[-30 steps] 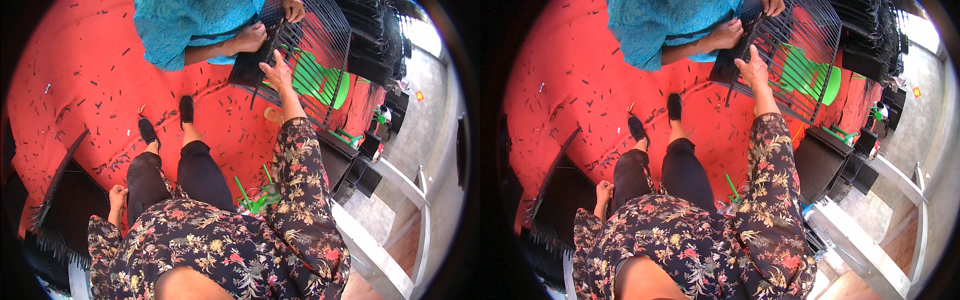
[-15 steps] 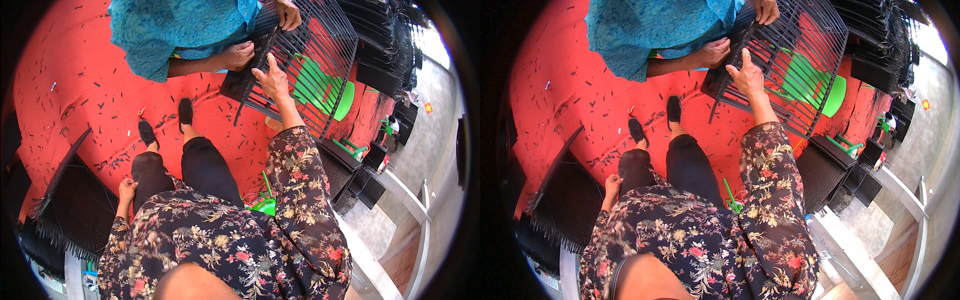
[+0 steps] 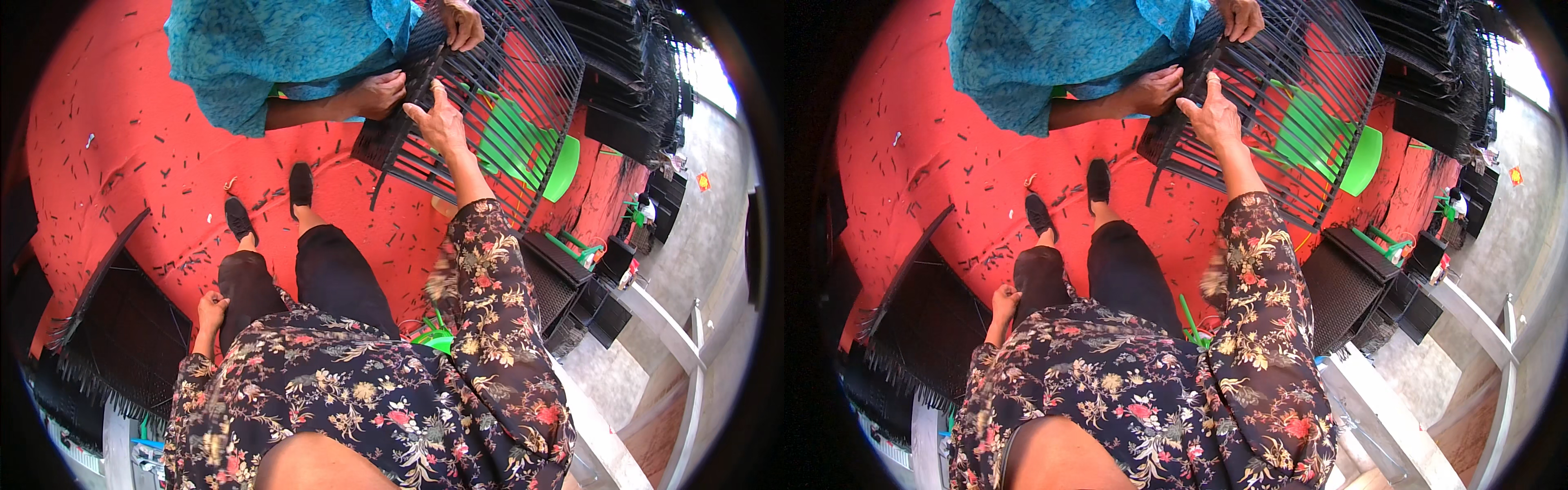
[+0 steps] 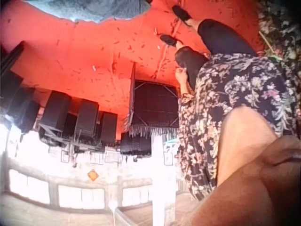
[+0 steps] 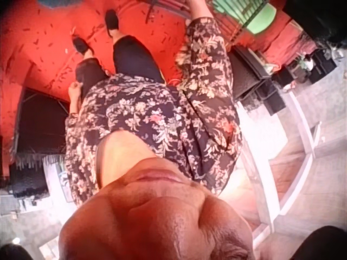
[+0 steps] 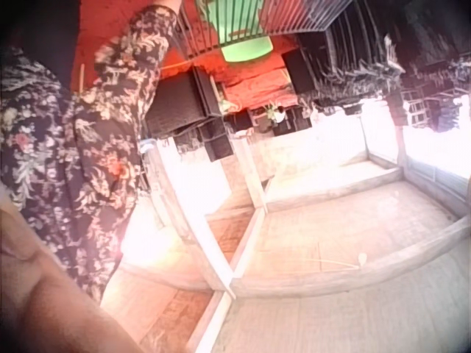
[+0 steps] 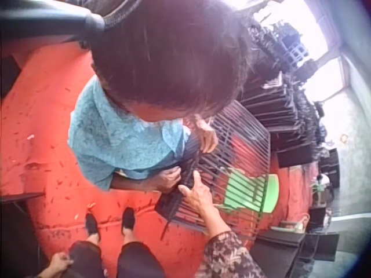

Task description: The person weaves black plastic strips onto a metal chair frame. They pull the strips through the mesh, tie knots to secure the ends, and use a metal tool to push the strips into place before standing up to work on a larger section of the chair with another person.

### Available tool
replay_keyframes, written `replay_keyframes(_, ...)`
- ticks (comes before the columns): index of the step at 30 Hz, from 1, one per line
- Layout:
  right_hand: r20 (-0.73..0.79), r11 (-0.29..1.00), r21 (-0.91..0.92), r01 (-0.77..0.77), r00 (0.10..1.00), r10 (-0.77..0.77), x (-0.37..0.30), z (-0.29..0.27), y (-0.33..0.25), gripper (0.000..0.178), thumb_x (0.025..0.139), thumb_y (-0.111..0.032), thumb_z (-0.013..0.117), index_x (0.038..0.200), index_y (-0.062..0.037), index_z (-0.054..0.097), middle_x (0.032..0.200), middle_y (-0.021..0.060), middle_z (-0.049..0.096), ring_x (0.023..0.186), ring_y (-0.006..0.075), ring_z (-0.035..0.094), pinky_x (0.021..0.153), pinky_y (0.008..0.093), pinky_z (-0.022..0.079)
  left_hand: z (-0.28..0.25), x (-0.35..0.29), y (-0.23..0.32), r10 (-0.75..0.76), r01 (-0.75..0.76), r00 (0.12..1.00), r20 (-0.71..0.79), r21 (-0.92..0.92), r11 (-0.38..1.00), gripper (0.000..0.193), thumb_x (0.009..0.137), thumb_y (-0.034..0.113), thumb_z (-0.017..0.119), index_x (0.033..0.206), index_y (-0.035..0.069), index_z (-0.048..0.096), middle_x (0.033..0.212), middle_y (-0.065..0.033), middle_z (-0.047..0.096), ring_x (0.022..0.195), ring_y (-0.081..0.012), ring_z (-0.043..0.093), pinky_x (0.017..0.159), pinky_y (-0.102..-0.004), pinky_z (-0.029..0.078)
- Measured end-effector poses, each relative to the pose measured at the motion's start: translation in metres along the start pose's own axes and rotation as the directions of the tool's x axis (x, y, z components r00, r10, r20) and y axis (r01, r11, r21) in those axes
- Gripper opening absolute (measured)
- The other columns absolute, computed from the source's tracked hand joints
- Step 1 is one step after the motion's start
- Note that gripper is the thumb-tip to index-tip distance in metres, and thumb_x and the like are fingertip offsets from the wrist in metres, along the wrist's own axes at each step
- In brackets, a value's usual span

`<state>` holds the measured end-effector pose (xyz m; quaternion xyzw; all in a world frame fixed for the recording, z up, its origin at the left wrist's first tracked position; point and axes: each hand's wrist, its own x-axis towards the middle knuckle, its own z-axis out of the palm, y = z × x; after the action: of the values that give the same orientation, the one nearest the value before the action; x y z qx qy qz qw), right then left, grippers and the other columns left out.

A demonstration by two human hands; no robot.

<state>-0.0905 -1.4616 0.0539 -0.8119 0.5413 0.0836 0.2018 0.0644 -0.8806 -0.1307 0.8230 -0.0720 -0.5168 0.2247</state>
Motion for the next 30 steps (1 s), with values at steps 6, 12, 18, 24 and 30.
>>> replay_keyframes(6,-0.102,0.998,0.045,0.051,0.994,-0.047,0.013,-0.016,-0.003,0.078,0.075,-0.046,0.065,0.131,-0.0019,0.033,0.117,0.0275,0.051,0.111,0.0388,0.049,0.093,0.0411,0.038,0.004,-0.005,0.016,-0.002,0.003,1.000,-0.006,0.058,0.998,0.015,0.069,0.010,0.067,0.073,-0.001,0.058,0.064,-0.0083,0.059,0.060,-0.0159,0.056,0.058,-0.0298,0.044)
replay_keyframes(12,-0.015,1.000,-0.014,0.008,1.000,-0.008,0.026,-0.014,0.009,0.082,0.074,-0.048,0.064,0.133,-0.0025,0.032,0.123,0.0254,0.048,0.115,0.0375,0.046,0.096,0.0400,0.037,0.009,-0.006,0.014,-0.012,0.011,1.000,0.025,0.043,0.999,0.015,0.068,0.011,0.067,0.073,-0.001,0.058,0.064,-0.0088,0.059,0.060,-0.0163,0.056,0.058,-0.0301,0.045)
replay_keyframes(18,-0.070,0.997,-0.024,0.077,0.994,-0.079,0.029,-0.007,0.016,0.081,0.074,-0.048,0.064,0.133,-0.0030,0.032,0.121,0.0245,0.050,0.114,0.0369,0.047,0.095,0.0398,0.038,0.012,0.003,0.004,0.027,-0.028,0.999,0.017,0.053,0.998,0.016,0.068,0.010,0.068,0.072,-0.001,0.058,0.062,-0.0077,0.057,0.057,-0.0159,0.054,0.056,-0.0303,0.044)
replay_keyframes(24,-0.064,0.999,-0.033,0.010,0.998,-0.012,0.035,-0.027,0.008,0.080,0.074,-0.049,0.064,0.133,-0.0038,0.032,0.117,0.0268,0.052,0.110,0.0389,0.049,0.091,0.0411,0.040,0.009,-0.009,0.020,0.005,-0.006,1.000,0.021,0.045,0.999,0.016,0.068,0.011,0.068,0.072,-0.001,0.058,0.061,-0.0067,0.057,0.056,-0.0151,0.053,0.055,-0.0299,0.044)
replay_keyframes(30,-0.050,0.998,-0.022,0.058,0.997,-0.059,0.031,-0.019,0.013,0.079,0.073,-0.050,0.062,0.134,-0.0098,0.032,0.119,0.0245,0.051,0.110,0.0390,0.050,0.090,0.0429,0.041,0.011,-0.010,0.016,0.016,-0.017,1.000,0.018,0.054,0.998,0.015,0.068,0.010,0.068,0.072,0.000,0.058,0.061,-0.0063,0.057,0.057,-0.0144,0.053,0.055,-0.0294,0.044)
